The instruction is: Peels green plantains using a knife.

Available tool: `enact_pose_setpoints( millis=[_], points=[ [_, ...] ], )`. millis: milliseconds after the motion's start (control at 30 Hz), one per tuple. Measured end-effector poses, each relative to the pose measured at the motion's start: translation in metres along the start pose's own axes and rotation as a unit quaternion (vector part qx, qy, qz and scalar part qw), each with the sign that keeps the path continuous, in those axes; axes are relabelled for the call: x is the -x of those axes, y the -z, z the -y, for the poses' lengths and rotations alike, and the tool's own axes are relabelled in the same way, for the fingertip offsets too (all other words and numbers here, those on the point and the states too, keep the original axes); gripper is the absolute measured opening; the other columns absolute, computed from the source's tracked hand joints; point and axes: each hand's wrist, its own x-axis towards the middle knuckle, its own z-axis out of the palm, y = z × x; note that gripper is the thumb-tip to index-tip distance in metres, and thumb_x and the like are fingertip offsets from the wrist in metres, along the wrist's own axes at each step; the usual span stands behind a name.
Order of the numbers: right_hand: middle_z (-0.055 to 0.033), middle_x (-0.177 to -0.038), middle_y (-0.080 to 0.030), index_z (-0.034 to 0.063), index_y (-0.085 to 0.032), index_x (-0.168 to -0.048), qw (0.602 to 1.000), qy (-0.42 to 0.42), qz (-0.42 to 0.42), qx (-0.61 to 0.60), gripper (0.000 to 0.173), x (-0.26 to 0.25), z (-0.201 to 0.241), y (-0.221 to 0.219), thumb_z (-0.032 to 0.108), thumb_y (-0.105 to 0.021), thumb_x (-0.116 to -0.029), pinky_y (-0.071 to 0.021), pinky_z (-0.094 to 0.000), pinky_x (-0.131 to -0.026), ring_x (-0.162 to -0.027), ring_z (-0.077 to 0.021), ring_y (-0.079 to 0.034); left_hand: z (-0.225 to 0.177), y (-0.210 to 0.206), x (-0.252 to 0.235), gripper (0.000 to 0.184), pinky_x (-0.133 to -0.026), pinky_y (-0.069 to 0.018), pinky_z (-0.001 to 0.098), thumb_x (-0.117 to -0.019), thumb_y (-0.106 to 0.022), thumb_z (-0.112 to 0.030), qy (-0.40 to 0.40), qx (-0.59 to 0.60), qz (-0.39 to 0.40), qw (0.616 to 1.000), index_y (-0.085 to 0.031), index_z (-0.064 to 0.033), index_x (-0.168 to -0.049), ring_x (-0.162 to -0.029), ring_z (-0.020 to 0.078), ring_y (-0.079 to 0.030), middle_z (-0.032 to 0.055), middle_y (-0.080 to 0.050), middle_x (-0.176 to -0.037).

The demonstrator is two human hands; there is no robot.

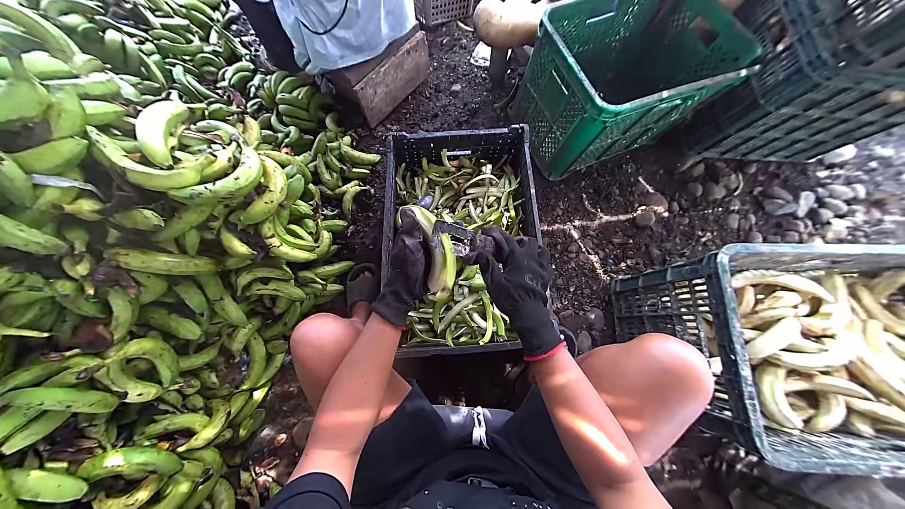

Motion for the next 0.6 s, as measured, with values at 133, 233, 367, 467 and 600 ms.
enact_pose_setpoints(
  millis=[133,233,367,467,600],
  points=[
    [-0.0258,-0.135,-0.058,0.0285,-0.058,-0.145,1.000,-0.020,0.024,0.002,0.062,0.003,0.000,0.001,0.067,-0.051,-0.0969,-0.0448,-0.0715,-0.089,-0.125,-0.0505,-0.053,-0.018,-0.003,0.003,0.051,-0.106,-0.0463,0.0443,-0.1120,-0.025,-0.039,-0.015,-0.113,0.064,0.991,-0.038,-0.0145,-0.155,-0.127,0.0184,-0.055,0.0104,-0.053,-0.146],
    [-0.0181,-0.125,-0.068,0.0240,-0.065,-0.136,0.990,-0.058,0.111,-0.059,0.065,-0.017,-0.007,0.009,0.069,-0.030,-0.1027,-0.0443,-0.0710,-0.093,-0.119,-0.0411,-0.062,-0.028,-0.016,-0.002,0.052,-0.110,-0.0431,0.0348,-0.1106,-0.028,-0.029,-0.070,-0.164,0.160,0.971,-0.043,0.0056,-0.146,-0.125,0.0185,-0.056,0.0219,-0.057,-0.136],
    [-0.0152,-0.110,-0.070,0.0239,-0.066,-0.127,0.989,-0.059,0.094,-0.100,0.074,-0.020,-0.014,0.013,0.079,-0.026,-0.0971,-0.0483,-0.0692,-0.081,-0.104,-0.0388,-0.066,-0.024,-0.022,-0.011,0.054,-0.100,-0.0516,0.0405,-0.1111,-0.023,-0.033,-0.007,-0.089,0.114,0.989,-0.045,0.0016,-0.146,-0.112,0.0213,-0.064,0.0191,-0.063,-0.125],
    [-0.0231,-0.130,-0.061,0.0269,-0.056,-0.145,0.994,-0.024,0.063,-0.082,0.064,0.009,-0.013,0.000,0.069,-0.047,-0.0983,-0.0473,-0.0714,-0.088,-0.118,-0.0465,-0.058,-0.018,-0.017,-0.027,0.051,-0.063,-0.0572,0.0302,-0.1090,-0.024,-0.053,0.079,0.205,0.000,0.976,-0.057,-0.0134,-0.113,-0.068,0.0099,-0.063,0.0013,-0.063,-0.080],
    [-0.0223,-0.122,-0.064,0.0231,-0.067,-0.138,0.985,0.152,-0.082,-0.029,0.060,0.024,-0.019,-0.044,0.058,-0.064,-0.0890,-0.0448,-0.0676,-0.093,-0.116,-0.0476,-0.057,-0.011,-0.003,-0.032,0.034,-0.057,-0.0560,0.0246,-0.1101,-0.032,-0.041,0.173,0.401,-0.066,0.897,-0.051,-0.0134,-0.113,-0.065,0.0104,-0.063,0.0026,-0.061,-0.080]
  ],
)
